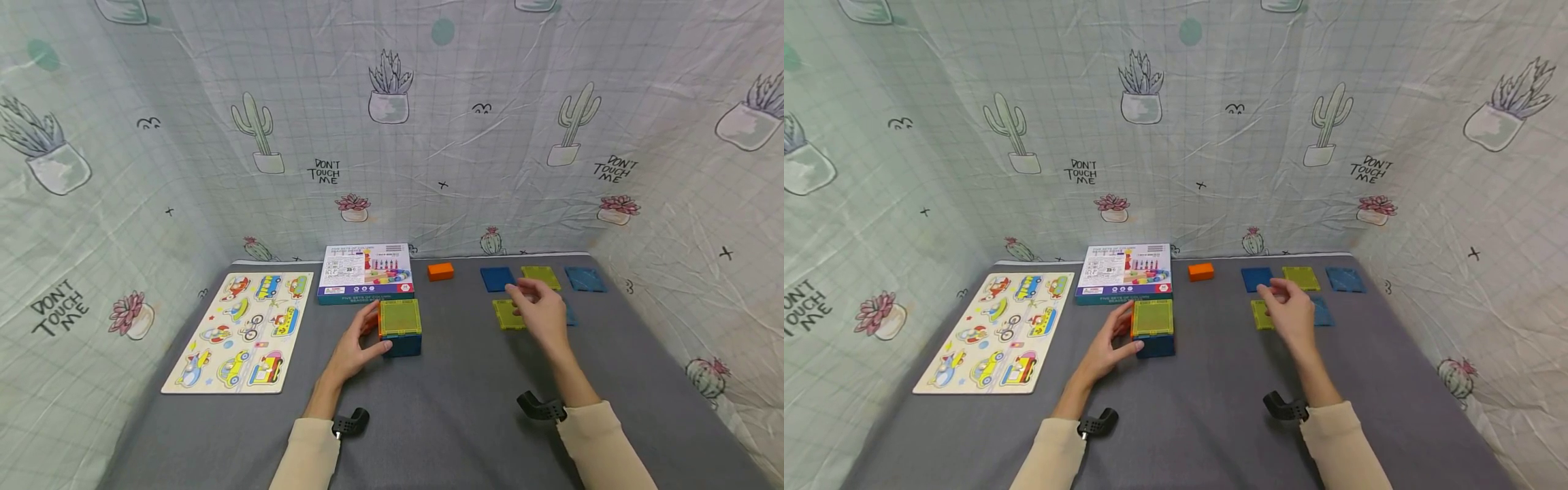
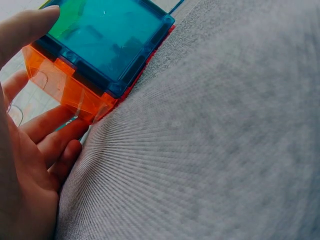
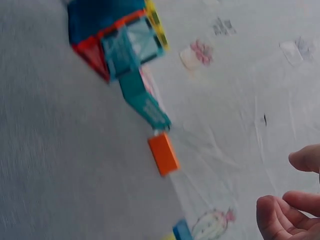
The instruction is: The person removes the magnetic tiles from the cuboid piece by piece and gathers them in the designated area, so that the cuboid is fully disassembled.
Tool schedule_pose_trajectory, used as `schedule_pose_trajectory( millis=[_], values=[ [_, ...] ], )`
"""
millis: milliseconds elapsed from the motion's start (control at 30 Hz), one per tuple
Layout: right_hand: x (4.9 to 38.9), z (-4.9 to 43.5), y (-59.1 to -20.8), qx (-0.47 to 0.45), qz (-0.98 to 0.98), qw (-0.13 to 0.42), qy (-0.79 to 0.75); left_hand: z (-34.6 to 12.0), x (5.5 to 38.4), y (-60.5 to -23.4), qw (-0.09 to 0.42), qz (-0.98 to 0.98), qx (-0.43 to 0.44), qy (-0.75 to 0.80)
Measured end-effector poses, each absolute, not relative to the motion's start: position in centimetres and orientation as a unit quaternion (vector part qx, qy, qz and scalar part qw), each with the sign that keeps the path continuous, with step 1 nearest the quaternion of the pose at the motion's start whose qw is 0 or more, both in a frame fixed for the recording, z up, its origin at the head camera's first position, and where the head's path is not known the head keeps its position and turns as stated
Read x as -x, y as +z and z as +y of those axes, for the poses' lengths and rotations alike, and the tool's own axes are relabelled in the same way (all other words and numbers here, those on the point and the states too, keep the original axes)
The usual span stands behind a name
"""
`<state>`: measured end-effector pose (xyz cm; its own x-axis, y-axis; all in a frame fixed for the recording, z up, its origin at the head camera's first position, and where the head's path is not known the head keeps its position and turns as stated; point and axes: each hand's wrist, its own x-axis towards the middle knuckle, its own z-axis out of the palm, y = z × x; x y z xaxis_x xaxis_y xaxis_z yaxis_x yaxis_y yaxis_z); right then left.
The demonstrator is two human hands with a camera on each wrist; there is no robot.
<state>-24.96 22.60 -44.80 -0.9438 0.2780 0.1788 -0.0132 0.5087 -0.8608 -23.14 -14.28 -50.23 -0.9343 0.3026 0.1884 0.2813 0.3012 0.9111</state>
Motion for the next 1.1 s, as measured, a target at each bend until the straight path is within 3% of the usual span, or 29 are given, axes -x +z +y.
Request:
schedule_pose_trajectory(
  millis=[300,1100],
  values=[
    [24.6,18.7,-45.1,0.039,-0.863,0.13,0.487,-14.5,24.8,-53.6,-0.005,0.808,-0.166,0.566],
    [24.3,10.7,-46.9,-0.023,-0.854,0.052,0.517,-14.7,24.8,-53.8,-0.016,0.81,-0.165,0.563]
  ],
)
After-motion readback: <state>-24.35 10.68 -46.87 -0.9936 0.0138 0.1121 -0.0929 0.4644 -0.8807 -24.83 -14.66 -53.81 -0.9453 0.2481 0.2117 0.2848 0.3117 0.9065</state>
